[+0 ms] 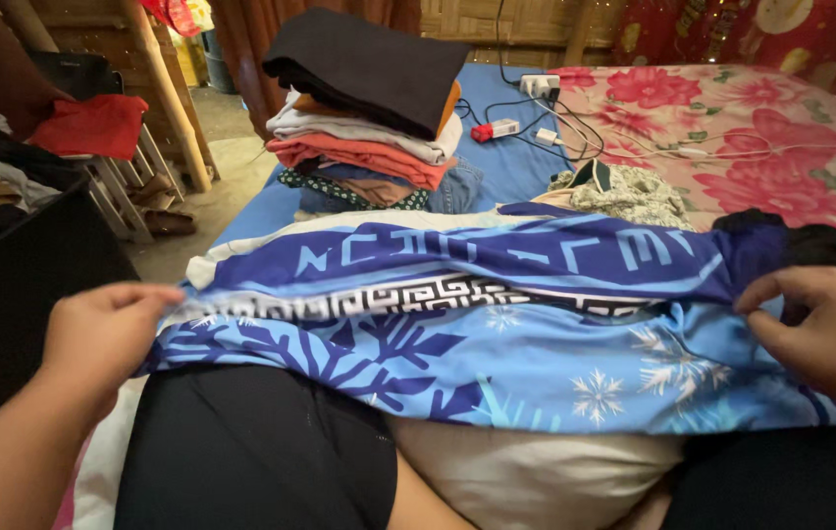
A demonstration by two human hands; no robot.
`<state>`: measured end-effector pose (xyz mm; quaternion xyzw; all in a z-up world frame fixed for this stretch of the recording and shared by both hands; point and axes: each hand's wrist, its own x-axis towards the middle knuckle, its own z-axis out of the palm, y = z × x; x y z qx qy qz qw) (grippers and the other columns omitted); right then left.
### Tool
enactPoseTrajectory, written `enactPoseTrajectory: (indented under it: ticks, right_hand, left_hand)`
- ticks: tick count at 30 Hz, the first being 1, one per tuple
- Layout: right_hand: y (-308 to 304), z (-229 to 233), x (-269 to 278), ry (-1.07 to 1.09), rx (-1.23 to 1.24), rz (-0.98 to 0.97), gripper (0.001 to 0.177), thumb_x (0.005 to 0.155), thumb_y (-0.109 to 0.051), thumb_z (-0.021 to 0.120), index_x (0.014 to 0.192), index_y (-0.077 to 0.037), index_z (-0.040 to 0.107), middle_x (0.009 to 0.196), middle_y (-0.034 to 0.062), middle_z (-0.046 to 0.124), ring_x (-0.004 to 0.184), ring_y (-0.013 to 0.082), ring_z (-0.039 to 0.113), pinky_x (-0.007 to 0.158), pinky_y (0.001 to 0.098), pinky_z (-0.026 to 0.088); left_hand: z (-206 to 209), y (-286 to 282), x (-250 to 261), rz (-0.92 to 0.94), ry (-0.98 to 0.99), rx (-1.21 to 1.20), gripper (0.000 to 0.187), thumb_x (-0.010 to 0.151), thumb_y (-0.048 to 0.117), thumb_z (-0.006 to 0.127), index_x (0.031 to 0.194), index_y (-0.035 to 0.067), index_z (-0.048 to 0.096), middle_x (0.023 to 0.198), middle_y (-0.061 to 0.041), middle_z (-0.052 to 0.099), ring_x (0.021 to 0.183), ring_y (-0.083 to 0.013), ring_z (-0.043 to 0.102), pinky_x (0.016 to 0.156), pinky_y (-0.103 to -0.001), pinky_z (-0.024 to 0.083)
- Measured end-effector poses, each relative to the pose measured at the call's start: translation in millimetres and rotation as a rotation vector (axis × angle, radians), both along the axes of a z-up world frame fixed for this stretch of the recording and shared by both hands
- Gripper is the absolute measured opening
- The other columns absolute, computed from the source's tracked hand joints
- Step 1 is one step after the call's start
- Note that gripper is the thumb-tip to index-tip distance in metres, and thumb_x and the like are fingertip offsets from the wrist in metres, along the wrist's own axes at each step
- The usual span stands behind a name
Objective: The person folds a dark pair of shorts and then a blue patterned shirt on a pillow on the bed. The person smooths and aligns each garment before folding it into a compact rectangle and placing it on a growing stack of folded clothes.
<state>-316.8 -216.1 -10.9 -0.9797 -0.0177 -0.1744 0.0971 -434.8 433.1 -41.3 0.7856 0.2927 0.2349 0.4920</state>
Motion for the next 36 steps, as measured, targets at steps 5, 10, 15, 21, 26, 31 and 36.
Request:
enactPoseTrajectory:
  ticks: [5,10,15,21,26,31,36]
  right_hand:
    - [-27.3,-19.1,1.2,-0.124,0.457,0.144,0.024,0.092,-0.002,0.059,0.108,0.003,0.076,0.079,0.0140,0.072,0.061,0.0192,0.064,0.056,0.0321,0.051]
    - [-39.4,-11.8,37.9,-0.254,0.712,0.098,0.027,0.098,-0.007,0.058,0.121,0.002,0.067,0.098,0.0129,0.070,0.079,0.0154,0.065,0.067,0.0260,0.051]
    - [-22.2,17.3,77.7,0.043,0.691,-0.289,0.045,0.106,-0.041,0.070,0.123,0.001,0.070,0.102,0.0167,0.072,0.078,0.0220,0.066,0.071,0.0346,0.051]
    - [-47.0,15.2,99.6,0.106,0.801,-0.186,0.037,0.095,-0.031,0.068,0.120,-0.004,0.071,0.103,0.0137,0.071,0.081,0.0312,0.066,0.069,0.0466,0.053]
    - [-110.6,-7.8,94.4,-0.008,1.245,-0.065,0.015,0.100,-0.029,0.059,0.109,-0.018,0.064,0.094,-0.0001,0.066,0.087,0.0158,0.063,0.065,0.0324,0.050]
    - [-134.7,-64.4,55.8,0.074,1.008,-0.508,0.017,0.100,-0.027,0.065,0.105,-0.010,0.066,0.081,0.0018,0.059,0.070,0.0166,0.053,0.052,0.0303,0.037]
    - [-130.9,-53.5,59.8,0.039,1.059,-0.297,0.028,0.108,-0.041,0.068,0.109,-0.013,0.068,0.075,0.0032,0.053,0.050,0.0166,0.041,0.037,0.0329,0.028]
  left_hand:
    - [8.5,-6.0,-3.1,0.115,0.078,0.302,0.020,0.090,0.016,0.067,0.101,0.011,0.083,0.085,-0.015,0.075,0.073,-0.0247,0.067,0.069,-0.038,0.051]
    - [36.4,-47.0,29.9,-0.033,0.117,0.480,0.027,0.084,0.023,0.072,0.109,0.018,0.081,0.091,-0.018,0.077,0.085,-0.0322,0.074,0.079,-0.044,0.056]
    - [36.5,-84.3,47.9,-0.242,0.324,0.592,0.033,0.080,0.032,0.075,0.110,0.020,0.081,0.106,-0.016,0.077,0.105,-0.0330,0.072,0.094,-0.043,0.054]
    - [23.3,-82.2,48.1,-0.205,0.602,0.570,0.047,0.081,0.044,0.074,0.124,0.025,0.074,0.118,-0.011,0.077,0.115,-0.0318,0.071,0.101,-0.046,0.053]
    - [14.7,-63.1,49.1,-0.166,0.640,0.563,0.043,0.084,0.045,0.072,0.121,0.025,0.079,0.119,-0.016,0.077,0.117,-0.0345,0.070,0.102,-0.045,0.053]
    - [5.7,-41.0,58.7,-0.081,0.729,0.510,0.042,0.085,0.045,0.071,0.120,0.023,0.081,0.127,-0.015,0.074,0.121,-0.0342,0.068,0.104,-0.047,0.052]
    - [-8.5,-11.1,75.9,-0.020,0.759,0.452,0.054,0.087,0.050,0.072,0.123,0.009,0.079,0.125,-0.021,0.076,0.113,-0.0383,0.073,0.095,-0.048,0.055]
